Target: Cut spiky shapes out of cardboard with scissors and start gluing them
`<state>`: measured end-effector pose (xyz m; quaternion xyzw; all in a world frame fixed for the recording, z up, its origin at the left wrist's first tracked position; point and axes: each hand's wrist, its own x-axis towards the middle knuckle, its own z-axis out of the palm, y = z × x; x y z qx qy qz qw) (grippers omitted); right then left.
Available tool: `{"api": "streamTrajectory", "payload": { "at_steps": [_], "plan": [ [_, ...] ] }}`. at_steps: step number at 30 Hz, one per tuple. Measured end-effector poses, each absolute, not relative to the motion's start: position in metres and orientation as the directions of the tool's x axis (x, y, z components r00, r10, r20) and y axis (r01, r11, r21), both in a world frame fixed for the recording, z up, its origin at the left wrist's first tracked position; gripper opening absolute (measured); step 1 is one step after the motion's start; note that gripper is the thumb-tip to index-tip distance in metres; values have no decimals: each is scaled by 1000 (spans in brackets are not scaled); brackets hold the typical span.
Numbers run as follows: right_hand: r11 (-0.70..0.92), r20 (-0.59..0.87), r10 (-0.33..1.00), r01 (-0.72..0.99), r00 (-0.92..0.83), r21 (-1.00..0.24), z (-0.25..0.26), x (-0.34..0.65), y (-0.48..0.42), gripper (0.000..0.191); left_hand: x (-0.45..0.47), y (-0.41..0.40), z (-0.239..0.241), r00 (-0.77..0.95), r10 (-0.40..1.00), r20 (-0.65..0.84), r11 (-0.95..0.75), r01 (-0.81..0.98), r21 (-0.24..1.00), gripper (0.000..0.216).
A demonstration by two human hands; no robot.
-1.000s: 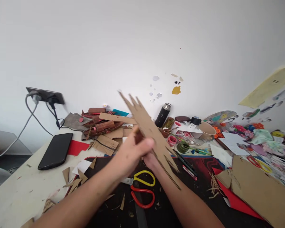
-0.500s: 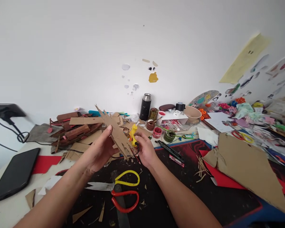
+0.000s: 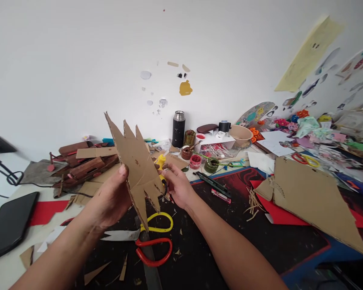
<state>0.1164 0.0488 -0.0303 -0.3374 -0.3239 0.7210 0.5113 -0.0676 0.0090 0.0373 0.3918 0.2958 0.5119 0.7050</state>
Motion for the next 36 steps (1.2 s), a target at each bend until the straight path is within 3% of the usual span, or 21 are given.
{"api": "streamTrajectory", "payload": {
  "at_steps": [9,19,26,32,36],
  "plan": [
    [-270,-135,933,-405,-332,-873,-36,114,47,46,-71,15,44,251,966,-66,182,-474,862,53],
    [-271,-135,952,-551,-275,-789,-38,112,48,42,-71,9,26,344,937,65,97,-432,896,50],
    [-256,-120,961,-637,-250,-727,-40,109,53,51,-77,12,7,356,933,55,84,-364,928,71],
    [-305,-133,948,-701,-290,-645,-30,113,48,44,-65,-3,10,226,971,75,-4,-301,954,89],
    [-353,-155,931,-702,-332,-619,-35,111,48,39,-53,-16,18,145,988,50,-9,-274,962,88]
  ]
}}
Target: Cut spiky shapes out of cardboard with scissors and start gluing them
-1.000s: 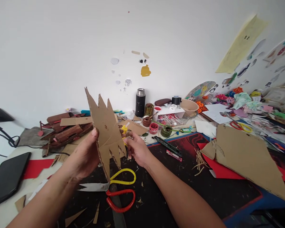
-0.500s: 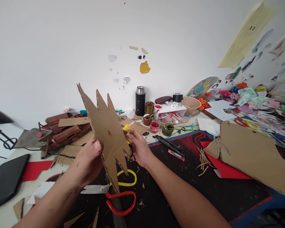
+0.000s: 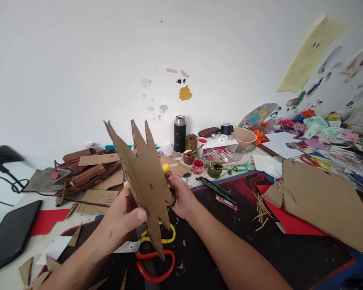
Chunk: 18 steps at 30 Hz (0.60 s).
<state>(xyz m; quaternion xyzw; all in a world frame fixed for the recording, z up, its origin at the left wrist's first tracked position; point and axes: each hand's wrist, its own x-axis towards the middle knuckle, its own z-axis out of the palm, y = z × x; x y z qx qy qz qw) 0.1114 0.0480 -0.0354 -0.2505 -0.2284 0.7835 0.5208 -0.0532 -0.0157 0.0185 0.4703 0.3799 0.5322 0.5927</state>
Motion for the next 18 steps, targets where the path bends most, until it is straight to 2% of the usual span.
{"api": "streamTrajectory", "payload": {
  "at_steps": [5,10,15,18],
  "plan": [
    [-402,-204,913,-697,-354,-593,-46,111,51,35,-49,-17,25,241,966,98,-29,-275,961,82],
    [-470,-282,882,-672,-378,-572,-47,112,51,28,-45,-22,29,270,959,81,5,-303,953,83],
    [-493,-281,869,-673,-407,-551,-45,111,50,20,-43,-20,28,392,907,156,-34,-302,953,76],
    [-478,-253,876,-674,-410,-563,-46,111,50,20,-43,-17,25,402,896,187,-61,-306,950,78]
  ]
}}
